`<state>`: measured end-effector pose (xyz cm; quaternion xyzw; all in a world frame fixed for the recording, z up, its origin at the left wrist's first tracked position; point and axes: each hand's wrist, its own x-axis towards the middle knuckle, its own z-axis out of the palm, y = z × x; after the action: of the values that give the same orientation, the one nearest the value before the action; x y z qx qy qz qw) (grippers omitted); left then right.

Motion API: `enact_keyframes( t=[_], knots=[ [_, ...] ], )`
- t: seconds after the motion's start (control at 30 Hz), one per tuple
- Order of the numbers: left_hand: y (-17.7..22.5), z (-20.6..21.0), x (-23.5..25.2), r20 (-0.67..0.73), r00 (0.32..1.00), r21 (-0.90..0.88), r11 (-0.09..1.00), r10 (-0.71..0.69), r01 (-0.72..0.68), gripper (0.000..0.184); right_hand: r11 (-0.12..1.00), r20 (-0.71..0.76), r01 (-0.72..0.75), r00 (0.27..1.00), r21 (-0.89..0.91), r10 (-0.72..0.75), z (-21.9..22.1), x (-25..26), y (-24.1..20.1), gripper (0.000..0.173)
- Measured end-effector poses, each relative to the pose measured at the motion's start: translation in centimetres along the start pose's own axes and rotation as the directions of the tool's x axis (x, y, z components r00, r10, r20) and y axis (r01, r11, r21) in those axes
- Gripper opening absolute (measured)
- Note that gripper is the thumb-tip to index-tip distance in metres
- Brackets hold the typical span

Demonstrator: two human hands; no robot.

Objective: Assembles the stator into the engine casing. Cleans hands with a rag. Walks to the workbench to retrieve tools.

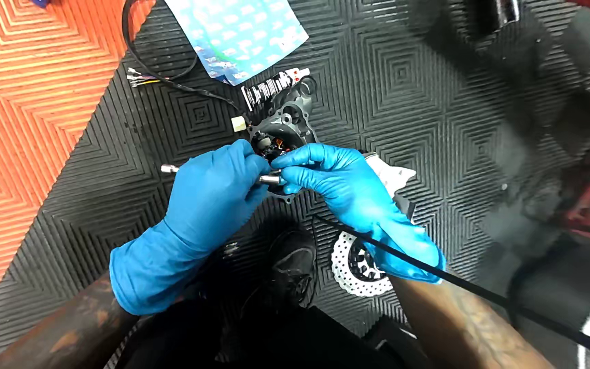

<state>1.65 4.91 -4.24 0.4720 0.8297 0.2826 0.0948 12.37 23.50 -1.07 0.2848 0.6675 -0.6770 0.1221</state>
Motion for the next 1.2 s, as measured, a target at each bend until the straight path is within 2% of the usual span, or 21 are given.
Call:
enact_keyframes(
  t=[0.1, 0.2, 0.27, 0.3, 0.37, 0.47, 0.53, 0.63, 0.87, 1.0, 1.2],
  knots=[
    [0.4, 0.4, 0.0, -0.004, 1.0, -0.021, 1.0, 0.002, -0.002, 0.015, 1.0, 0.042, 0.024, 0.999, 0.02, -0.025, -0.4, 0.0, 0.1, 0.015],
    [0.6, 0.7, 0.1, -0.001, 0.999, -0.057, 0.997, -0.047, 0.047, 0.015, 0.998, 0.011, 0.06, 0.998, 0.001, -0.06, -0.5, 0.1, 0.1, 0.013],
    [0.4, 0.8, 0.1, 0.005, 0.995, -0.088, 0.991, -0.099, 0.099, 0.016, 0.987, -0.033, 0.082, 0.996, -0.136, -0.087, -1.1, 1.1, 0.4, 0.011],
    [0.1, 0.8, -0.1, -0.001, 0.993, -0.11, 0.987, -0.121, 0.121, 0.017, 0.96, -0.083, 0.072, 0.992, -0.272, -0.098, -1.6, 2.1, 0.8, 0.009],
    [-0.7, 0.6, -0.4, -0.019, 0.986, -0.136, 0.977, -0.167, 0.163, 0.02, 0.794, -0.095, 0.055, 0.985, -0.605, -0.141, -2.6, 3.7, 1.5, 0.005],
    [-1.5, 0.0, -0.8, -0.027, 0.976, -0.135, 0.968, -0.217, 0.212, 0.021, 0.591, 0.042, 0.137, 0.984, -0.795, -0.172, -2.5, 4.8, 2.4, 0.01],
    [-2.0, -0.2, -0.9, -0.027, 0.971, -0.122, 0.965, -0.237, 0.232, 0.022, 0.508, 0.129, 0.211, 0.973, -0.835, -0.191, -2.0, 5.1, 2.7, 0.012],
    [-2.2, -0.1, -1.1, -0.023, 0.964, -0.102, 0.96, -0.265, 0.262, 0.023, 0.448, 0.156, 0.227, 0.969, -0.865, -0.19, -1.4, 5.3, 2.9, 0.012],
    [-2.4, 0.8, -1.4, 0.038, 0.958, -0.068, 0.956, -0.284, 0.286, 0.033, 0.487, 0.15, 0.19, 0.981, -0.853, -0.121, -1.1, 5.3, 2.5, 0.012],
    [-2.6, 0.9, -1.6, 0.075, 0.956, -0.054, 0.956, -0.284, 0.289, 0.036, 0.515, 0.051, 0.098, 0.993, -0.852, -0.106, -1.3, 5.4, 2.8, 0.01],
    [-2.5, 1.3, -1.9, 0.071, 0.961, -0.055, 0.961, -0.268, 0.272, 0.036, 0.454, 0.055, 0.11, 0.99, -0.884, -0.132, -1.0, 5.2, 3.1, 0.006]
  ],
)
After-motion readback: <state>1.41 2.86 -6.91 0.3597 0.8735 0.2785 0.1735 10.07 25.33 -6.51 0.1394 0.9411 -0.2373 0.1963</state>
